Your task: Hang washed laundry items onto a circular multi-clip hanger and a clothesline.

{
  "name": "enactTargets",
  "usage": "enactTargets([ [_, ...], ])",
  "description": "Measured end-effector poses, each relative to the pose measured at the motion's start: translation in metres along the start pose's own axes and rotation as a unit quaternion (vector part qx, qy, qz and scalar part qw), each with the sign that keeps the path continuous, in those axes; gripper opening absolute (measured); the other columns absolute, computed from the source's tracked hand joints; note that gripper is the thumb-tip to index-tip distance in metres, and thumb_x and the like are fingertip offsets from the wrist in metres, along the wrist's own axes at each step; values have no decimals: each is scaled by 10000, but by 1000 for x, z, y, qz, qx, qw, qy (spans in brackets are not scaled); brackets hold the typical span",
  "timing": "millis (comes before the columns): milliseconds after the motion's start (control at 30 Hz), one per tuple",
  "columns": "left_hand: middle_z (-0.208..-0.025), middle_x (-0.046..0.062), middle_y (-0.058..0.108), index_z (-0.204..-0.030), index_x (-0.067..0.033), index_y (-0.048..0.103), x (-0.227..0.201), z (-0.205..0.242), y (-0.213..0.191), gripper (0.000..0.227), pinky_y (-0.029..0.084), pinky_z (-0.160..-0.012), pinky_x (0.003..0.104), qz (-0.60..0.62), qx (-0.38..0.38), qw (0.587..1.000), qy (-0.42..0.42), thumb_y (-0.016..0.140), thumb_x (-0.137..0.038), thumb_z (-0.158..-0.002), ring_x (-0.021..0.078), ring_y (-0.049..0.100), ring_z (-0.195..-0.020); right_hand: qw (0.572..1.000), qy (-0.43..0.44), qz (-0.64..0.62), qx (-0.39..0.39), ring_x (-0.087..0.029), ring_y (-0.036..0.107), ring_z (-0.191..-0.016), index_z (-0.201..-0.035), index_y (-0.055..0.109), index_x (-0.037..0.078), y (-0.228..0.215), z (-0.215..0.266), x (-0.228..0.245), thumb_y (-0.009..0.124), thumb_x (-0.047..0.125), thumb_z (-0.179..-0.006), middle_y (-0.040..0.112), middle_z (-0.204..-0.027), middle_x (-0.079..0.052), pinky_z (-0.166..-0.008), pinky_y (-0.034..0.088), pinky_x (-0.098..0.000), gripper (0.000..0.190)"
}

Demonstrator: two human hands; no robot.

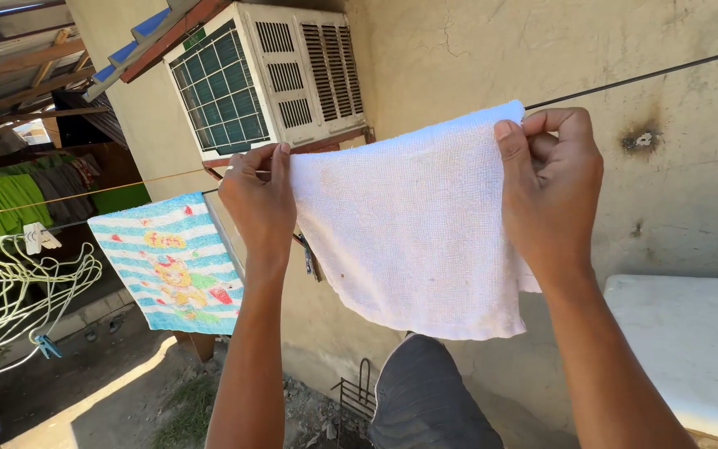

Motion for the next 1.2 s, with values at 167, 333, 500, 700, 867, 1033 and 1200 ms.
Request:
enactTargets([
  [167, -983, 84, 592, -1209, 49, 656, -7, 46, -2, 356, 543, -629, 248, 32, -66, 997, 26, 702, -237, -1002, 102, 652, -771, 999, -24, -36, -12, -15, 464, -765, -1026, 489, 38, -9, 11, -24, 736, 107, -1036, 526, -915, 25, -689, 422, -183, 256],
  [333, -977, 57, 643, -1222, 83, 624, 33, 75, -10, 416, 522, -702, 254, 117, -4, 990, -77, 693, -277, -1025, 82, 617, -831, 999, -46, -19, -4, -64, 516, -879, -1100, 534, -9, -13, 20, -22, 771, 53, -1060, 578, -1000, -24, -829, 467, -210, 248],
  [500, -810, 57, 704, -1031, 70, 764, 57, 71, -28, 376, 501, -626, 294, 131, 6, 968, -213, 696, -299, -1003, 107, 573, -694, 993, 21, -39, 106, -75, 668, -942, -1119, 596, 15, 2, 45, -9, 718, 13, -938, 650, -1079, -43, -789, 557, -207, 218],
  [700, -823, 105, 762, -1021, 16, 777, 85, 71, -50, 302, 531, -635, 317, -63, -86, 983, -149, 698, -274, -987, 151, 678, -695, 988, -1, -4, 153, -138, 744, -944, -1127, 667, 2, 44, 64, -25, 720, -34, -947, 685, -1153, -88, -717, 614, -256, 191],
  [867, -987, 147, 688, -1190, -2, 691, 60, 105, -64, 267, 525, -734, 351, -103, -75, 986, -105, 692, -188, -1000, 206, 643, -856, 988, 23, -2, 152, -126, 729, -955, -1194, 649, 0, 42, 99, -42, 712, -26, -944, 690, -1135, -81, -765, 606, -255, 259],
  [1033, -1287, 186, 534, -1364, 10, 522, 8, 186, -49, 441, 445, -890, 414, -120, -77, 989, 36, 703, -38, -965, 308, 504, -1182, 990, 47, 52, 122, -102, 703, -905, -1231, 641, 4, 19, 143, -65, 710, -17, -962, 717, -1058, -59, -770, 566, -249, 278],
  [1200, -1204, 132, 504, -1265, -57, 558, -3, 286, -10, 349, 492, -871, 407, -11, 28, 996, 86, 698, -59, -945, 256, 555, -1101, 992, 82, 41, 81, -117, 682, -943, -1193, 641, -1, -7, 175, -72, 694, -50, -957, 706, -1121, -95, -785, 597, -239, 248],
])
Point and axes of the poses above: each hand's wrist, its own z-axis away from the middle knuckle, its own y-axis out of the palm, x = y × z, the point moved 1 cm from there along -z, towards the middle knuckle
